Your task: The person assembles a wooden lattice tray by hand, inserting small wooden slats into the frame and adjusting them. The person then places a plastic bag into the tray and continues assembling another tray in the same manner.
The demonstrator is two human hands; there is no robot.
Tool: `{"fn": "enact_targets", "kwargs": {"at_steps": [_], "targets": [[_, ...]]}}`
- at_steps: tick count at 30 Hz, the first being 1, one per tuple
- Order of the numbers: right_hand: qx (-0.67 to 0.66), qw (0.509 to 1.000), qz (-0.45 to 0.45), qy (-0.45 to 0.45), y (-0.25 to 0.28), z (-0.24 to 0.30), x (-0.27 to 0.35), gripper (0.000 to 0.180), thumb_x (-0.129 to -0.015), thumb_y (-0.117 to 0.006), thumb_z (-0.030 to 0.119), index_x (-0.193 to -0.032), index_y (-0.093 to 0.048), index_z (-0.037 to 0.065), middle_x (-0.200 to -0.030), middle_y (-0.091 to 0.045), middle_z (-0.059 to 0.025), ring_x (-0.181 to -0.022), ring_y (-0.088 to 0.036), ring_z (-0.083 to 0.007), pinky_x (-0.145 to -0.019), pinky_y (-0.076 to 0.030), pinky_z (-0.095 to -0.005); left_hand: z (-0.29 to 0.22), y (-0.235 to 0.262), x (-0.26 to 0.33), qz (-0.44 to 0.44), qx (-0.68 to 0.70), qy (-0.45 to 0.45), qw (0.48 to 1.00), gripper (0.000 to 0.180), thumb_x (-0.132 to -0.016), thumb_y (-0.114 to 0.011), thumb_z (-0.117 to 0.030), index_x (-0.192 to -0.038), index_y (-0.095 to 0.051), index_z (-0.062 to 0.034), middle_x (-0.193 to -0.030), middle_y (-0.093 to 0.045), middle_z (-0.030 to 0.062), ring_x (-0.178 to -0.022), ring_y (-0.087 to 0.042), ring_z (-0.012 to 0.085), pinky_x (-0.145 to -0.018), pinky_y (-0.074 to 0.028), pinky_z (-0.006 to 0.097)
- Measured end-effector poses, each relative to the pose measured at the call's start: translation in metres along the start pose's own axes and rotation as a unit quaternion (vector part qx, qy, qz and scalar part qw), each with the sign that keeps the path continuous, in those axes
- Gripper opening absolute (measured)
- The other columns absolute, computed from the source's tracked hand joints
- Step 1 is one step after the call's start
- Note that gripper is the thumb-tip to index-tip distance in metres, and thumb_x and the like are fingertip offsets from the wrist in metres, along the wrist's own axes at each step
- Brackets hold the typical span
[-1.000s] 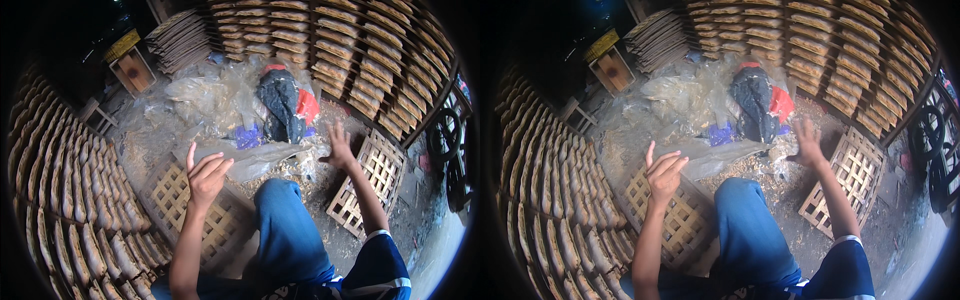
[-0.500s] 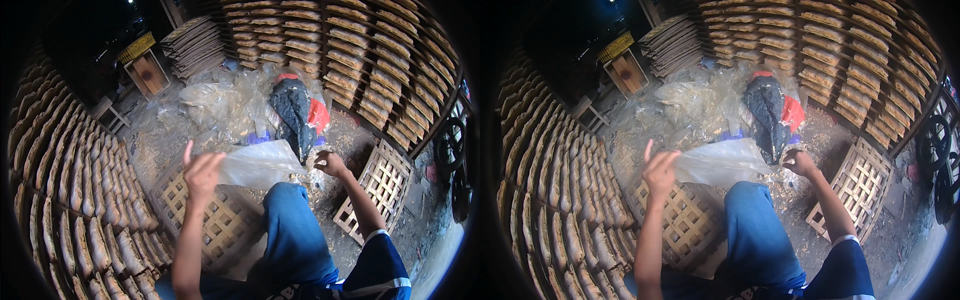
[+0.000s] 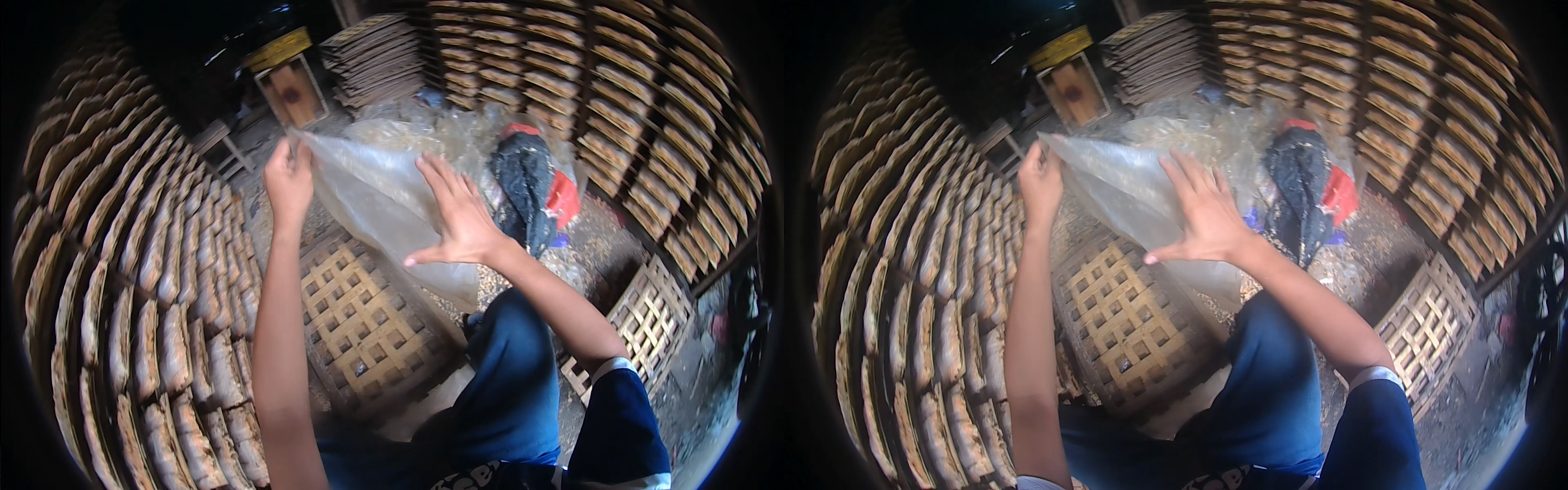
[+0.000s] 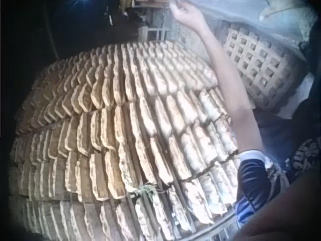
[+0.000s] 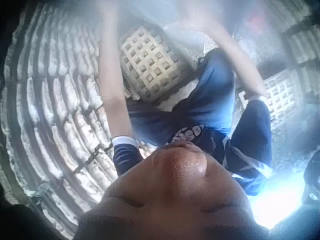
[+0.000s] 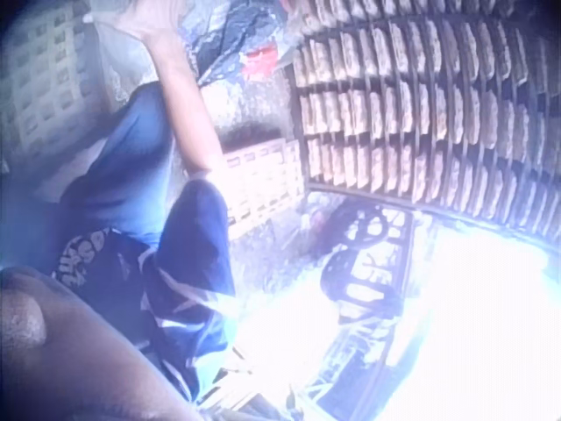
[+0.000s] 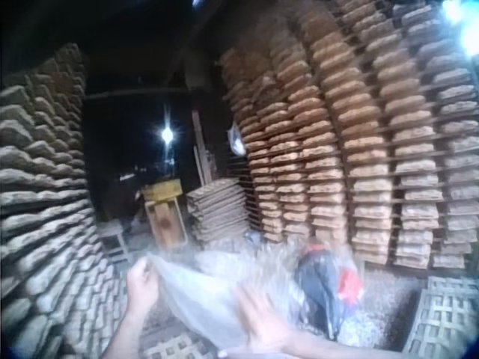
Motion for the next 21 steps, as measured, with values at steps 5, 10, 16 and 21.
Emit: {"fn": "enact_targets", "kwargs": {"at_steps": [5, 10, 16, 21], "targets": [[-0.022, 0.995, -0.093, 0.040, -0.024, 0.025, -0.094, 0.056, -0.080, -0.078, 0.014, -0.132, -0.061, 0.006, -0.139, -0.060, -0.0176, -0.120, -0.063, -0.0396, -0.100, -0.053, -0.0435, -0.038, 0.065, -0.053, -0.076, -0.074, -0.118, 0.987, 0.016, -0.101, -0.064, -0.014, -0.110, -0.069, -0.0011, -0.092, -0.072, 0.0051, -0.080, -0.062, 0.0077, -0.073, -0.050, 0.025], [-0.041, 0.933, -0.297, 0.200, 0.009, 0.084, -0.105, 0.028, -0.080, -0.067, -0.002, -0.106, -0.072, 0.006, -0.121, -0.071, -0.0114, -0.101, -0.070, -0.0337, -0.085, -0.058, -0.0392, -0.113, 0.131, -0.044, -0.192, -0.251, -0.231, 0.920, 0.019, -0.102, -0.063, -0.019, -0.108, -0.070, -0.0019, -0.094, -0.073, 0.0089, -0.086, -0.064, 0.0139, -0.081, -0.051, 0.029], [0.000, 0.940, -0.183, 0.289, -0.008, 0.115, -0.009, 0.034, -0.065, -0.068, 0.004, -0.098, -0.073, 0.008, -0.120, -0.070, -0.0082, -0.108, -0.068, -0.0292, -0.086, -0.057, -0.0389, -0.141, 0.180, 0.124, -0.065, -0.368, -0.347, 0.860, 0.003, -0.094, -0.066, -0.005, -0.097, -0.067, -0.0059, -0.103, -0.074, 0.0102, -0.104, -0.070, 0.0268, -0.105, -0.046, 0.049], [0.018, 0.957, -0.019, 0.291, -0.057, 0.084, 0.031, 0.037, -0.059, -0.069, 0.006, -0.096, -0.072, 0.007, -0.125, -0.067, -0.0090, -0.115, -0.065, -0.0288, -0.091, -0.054, -0.0402, -0.049, 0.164, 0.228, 0.122, -0.387, -0.156, 0.901, 0.008, -0.084, -0.067, -0.004, -0.090, -0.069, -0.0087, -0.103, -0.074, 0.0061, -0.104, -0.071, 0.0240, -0.113, -0.039, 0.050]]}}
Point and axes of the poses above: each hand's wrist, its own x-axis away from the middle knuckle, its own y-axis out of the back of the hand, z = x × y, the point moved 7 cm from there along -x, towards the middle knuckle
